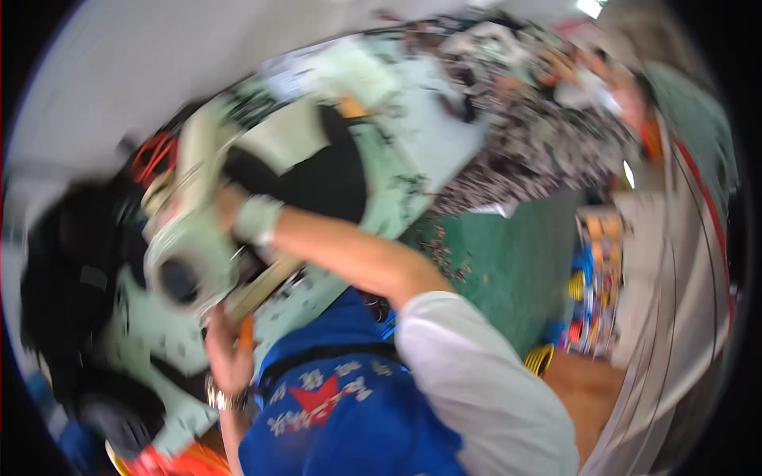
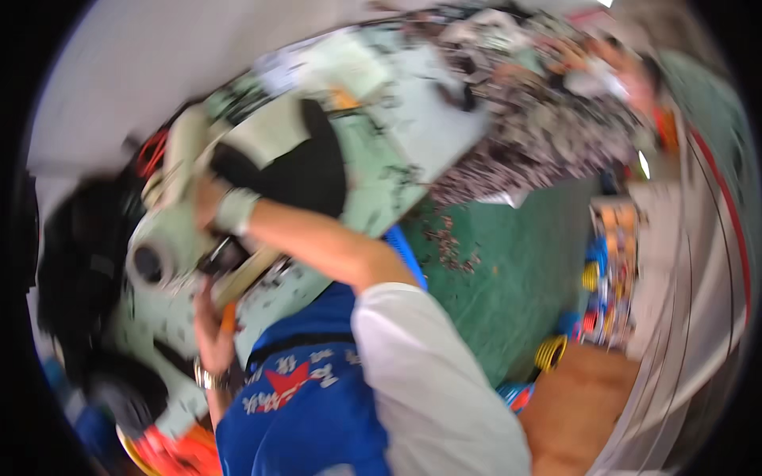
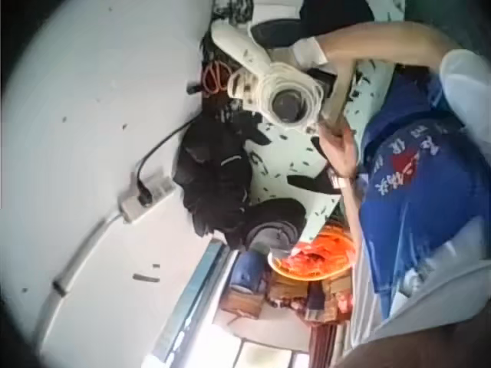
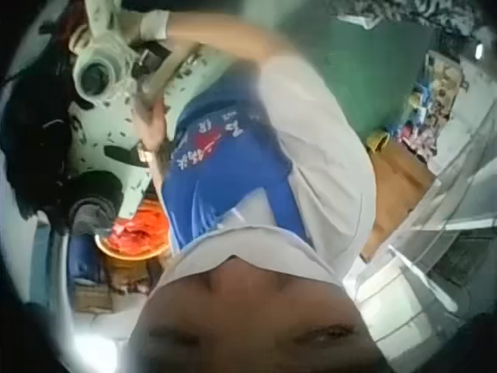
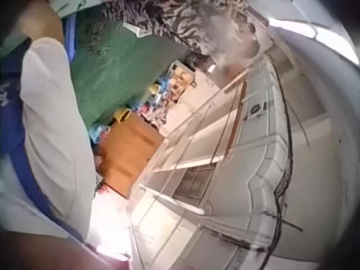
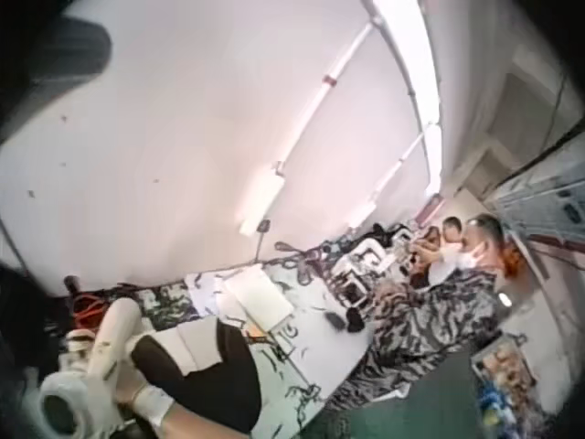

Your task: The person feeds shoe pieces through a skiving machine to bevel their edges, gathers the pieces into stacks, secures each stack with a band by hand, and places the bundled stacks into plastic crates.

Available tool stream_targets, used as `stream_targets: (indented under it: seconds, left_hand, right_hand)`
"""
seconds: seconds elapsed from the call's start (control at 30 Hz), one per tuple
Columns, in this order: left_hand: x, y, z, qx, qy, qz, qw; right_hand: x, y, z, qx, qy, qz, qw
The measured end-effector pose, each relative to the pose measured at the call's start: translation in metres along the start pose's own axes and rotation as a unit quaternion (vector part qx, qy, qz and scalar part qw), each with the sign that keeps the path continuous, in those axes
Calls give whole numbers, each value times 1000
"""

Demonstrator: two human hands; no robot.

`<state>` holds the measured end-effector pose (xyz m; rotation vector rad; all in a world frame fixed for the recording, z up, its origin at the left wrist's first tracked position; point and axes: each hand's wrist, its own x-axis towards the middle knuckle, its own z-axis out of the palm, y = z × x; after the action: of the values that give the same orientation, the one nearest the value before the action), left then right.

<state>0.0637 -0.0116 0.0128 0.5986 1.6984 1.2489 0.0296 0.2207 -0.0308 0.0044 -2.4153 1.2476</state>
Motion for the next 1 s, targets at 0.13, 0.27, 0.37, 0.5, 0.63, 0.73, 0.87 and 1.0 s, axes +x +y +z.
stream_targets:
  seconds: [0.13, 0.27, 0.37, 0.5, 0.63, 0.73, 0.87, 1.0]
  left_hand:
    - [4, 0, 6, 39, 0, 21, 999]
    - [4, 6, 1, 70, -28, 42, 996]
    - [10, -2, -6, 63, -42, 56, 996]
    - [-15, -51, -62, -22, 71, 107, 991]
    - [-48, -123, -74, 549, 199, 36, 811]
    - [-49, -140, -79, 456, 138, 24, 879]
    - [-64, -119, -85, 491, 113, 6, 864]
    - [-61, -98, -91, 590, 32, 49, 805]
  right_hand:
    - [0, 13, 9, 149, 62, -11, 987]
    - [1, 66, 48, -146, -2, -35, 989]
    - [6, 63, 45, -170, 20, -68, 983]
    - [18, 42, 61, -37, 39, 106, 993]
    - [-36, -60, -33, -361, -45, 171, 916]
    - [-95, -87, -74, -285, 271, 50, 918]
    - [-159, -131, -60, -122, 196, 257, 938]
    - [-183, -155, -7, 124, 5, 360, 925]
